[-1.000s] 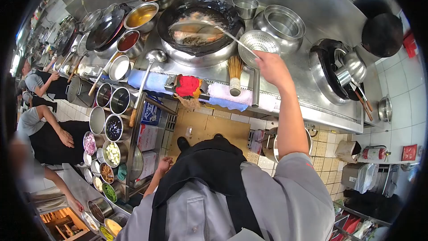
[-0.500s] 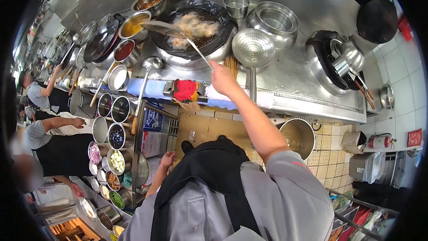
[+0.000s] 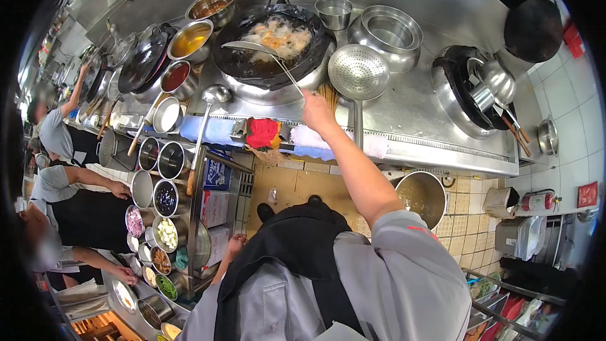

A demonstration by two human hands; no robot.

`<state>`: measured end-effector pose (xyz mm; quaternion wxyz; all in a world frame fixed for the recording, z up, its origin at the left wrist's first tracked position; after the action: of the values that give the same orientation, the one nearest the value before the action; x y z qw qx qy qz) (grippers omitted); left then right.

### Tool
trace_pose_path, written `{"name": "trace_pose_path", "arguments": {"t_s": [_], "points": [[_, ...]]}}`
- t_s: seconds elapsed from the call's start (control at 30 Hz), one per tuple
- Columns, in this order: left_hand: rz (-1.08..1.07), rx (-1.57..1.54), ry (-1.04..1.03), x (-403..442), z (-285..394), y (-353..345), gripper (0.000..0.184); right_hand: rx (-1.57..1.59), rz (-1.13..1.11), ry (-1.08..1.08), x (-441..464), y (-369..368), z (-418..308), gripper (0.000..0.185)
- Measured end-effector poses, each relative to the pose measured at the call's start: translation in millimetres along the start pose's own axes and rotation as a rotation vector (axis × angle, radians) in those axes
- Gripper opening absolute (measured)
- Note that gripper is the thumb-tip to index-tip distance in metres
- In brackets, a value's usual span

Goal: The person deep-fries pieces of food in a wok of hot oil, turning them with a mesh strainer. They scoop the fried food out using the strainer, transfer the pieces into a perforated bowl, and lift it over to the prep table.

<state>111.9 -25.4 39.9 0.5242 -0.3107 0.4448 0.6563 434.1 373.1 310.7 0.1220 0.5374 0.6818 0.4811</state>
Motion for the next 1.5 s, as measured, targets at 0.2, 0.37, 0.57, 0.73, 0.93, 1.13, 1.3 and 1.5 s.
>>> {"name": "trace_pose_path", "arguments": {"t_s": [0.2, 0.37, 0.57, 0.73, 0.93, 1.13, 1.3, 1.5], "points": [[-0.001, -0.061, 0.019, -5, 4, -4, 0.022, 0.184, 0.081, -0.122, -7, 53, 0, 0.032], [0.006, -0.063, 0.047, -18, 32, -9, 0.022, 0.263, 0.309, -0.274, -6, 75, 36, 0.031], [-0.018, -0.050, -0.064, 13, 28, -6, 0.022, 0.846, 0.399, -0.420, -17, 81, 39, 0.030], [0.001, -0.007, -0.047, 14, 42, -5, 0.021, 0.674, 0.350, -0.425, -18, 69, 45, 0.031], [-0.001, 0.034, -0.036, 4, 54, -9, 0.023, 0.381, 0.290, -0.341, -4, 27, 53, 0.033], [-0.003, -0.011, -0.021, 8, 32, -13, 0.024, 0.421, 0.194, -0.322, 35, -28, 44, 0.032], [-0.010, -0.046, 0.006, 0, 24, -12, 0.026, 0.440, 0.220, -0.326, 40, -17, 50, 0.033], [-0.016, -0.124, -0.034, 2, -7, -14, 0.024, 0.860, 0.350, -0.467, -8, 37, 40, 0.034]]}}
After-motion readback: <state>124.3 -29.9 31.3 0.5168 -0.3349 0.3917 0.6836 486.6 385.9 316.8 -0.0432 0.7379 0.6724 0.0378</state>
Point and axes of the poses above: each hand's wrist, its own x-axis towards the middle knuckle, its own y-axis out of the back of the hand, z = x × y, the point moved 4 cm from there along x, towards the middle knuckle, and after that the axes turned 13 degrees about y, right-handed, at the moved point
